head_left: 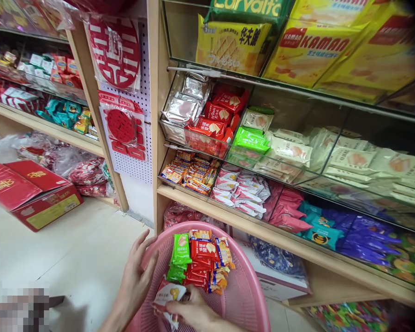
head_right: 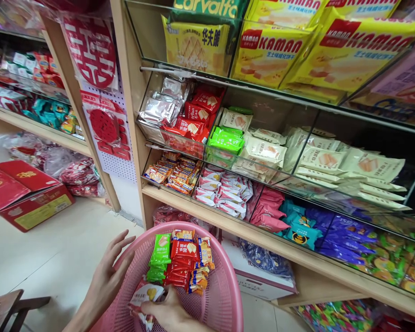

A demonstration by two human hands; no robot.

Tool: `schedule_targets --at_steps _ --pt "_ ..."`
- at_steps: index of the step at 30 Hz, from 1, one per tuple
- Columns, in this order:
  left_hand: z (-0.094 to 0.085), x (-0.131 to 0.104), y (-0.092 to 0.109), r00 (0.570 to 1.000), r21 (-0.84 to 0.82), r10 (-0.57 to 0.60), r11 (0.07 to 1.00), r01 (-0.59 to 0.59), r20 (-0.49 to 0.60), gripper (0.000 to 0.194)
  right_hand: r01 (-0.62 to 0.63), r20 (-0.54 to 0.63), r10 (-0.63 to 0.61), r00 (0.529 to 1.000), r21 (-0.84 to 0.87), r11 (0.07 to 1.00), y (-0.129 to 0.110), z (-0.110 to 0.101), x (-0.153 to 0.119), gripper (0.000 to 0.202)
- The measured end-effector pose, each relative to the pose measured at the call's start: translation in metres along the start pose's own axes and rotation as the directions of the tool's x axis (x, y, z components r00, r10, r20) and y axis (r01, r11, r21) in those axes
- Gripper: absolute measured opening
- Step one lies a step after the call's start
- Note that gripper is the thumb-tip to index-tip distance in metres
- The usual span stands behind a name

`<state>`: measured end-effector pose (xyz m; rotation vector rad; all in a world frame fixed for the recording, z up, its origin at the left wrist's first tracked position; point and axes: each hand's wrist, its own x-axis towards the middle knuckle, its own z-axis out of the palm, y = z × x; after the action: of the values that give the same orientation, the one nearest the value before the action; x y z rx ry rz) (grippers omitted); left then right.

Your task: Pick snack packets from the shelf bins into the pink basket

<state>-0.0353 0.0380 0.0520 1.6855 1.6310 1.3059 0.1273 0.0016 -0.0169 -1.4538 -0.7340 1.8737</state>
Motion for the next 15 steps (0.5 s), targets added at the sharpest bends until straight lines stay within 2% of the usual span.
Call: schedule_targets --at_steps 4,7,9,13,15 --pt "0.000 -0.001 0.001 1.000 -0.003 0.006 1.000 -0.006 -0.007 0.032 0.056 0.029 -0.059 0.998 0.096 0.994 0.005 0.002 0.002 0.048" --pt "0.000 -0.001 0.003 1.000 -0.010 0.000 1.000 0.000 -0.005 0.032 0.045 -0.027 -0.041 0.999 0.155 0.987 0.000 0.003 -0.007 0.047" --pt "-0.001 -0.001 0.004 1.000 -0.013 -0.015 1.000 0.015 -0.004 0.033 -0.013 -0.073 0.022 0.997 0.124 0.992 -0.007 0.004 -0.018 0.039" --pt "-0.004 0.001 0.000 0.996 0.071 -0.079 0.994 0.081 -0.027 0.041 -0.209 -0.156 0.192 0.969 -0.102 0.973 -0.021 0.009 -0.034 0.016" --pt "-0.005 0.002 -0.003 0.993 0.111 -0.118 0.987 0.119 -0.011 0.049 -0.244 -0.161 0.231 0.960 -0.065 0.968 -0.027 0.015 -0.036 0.015"
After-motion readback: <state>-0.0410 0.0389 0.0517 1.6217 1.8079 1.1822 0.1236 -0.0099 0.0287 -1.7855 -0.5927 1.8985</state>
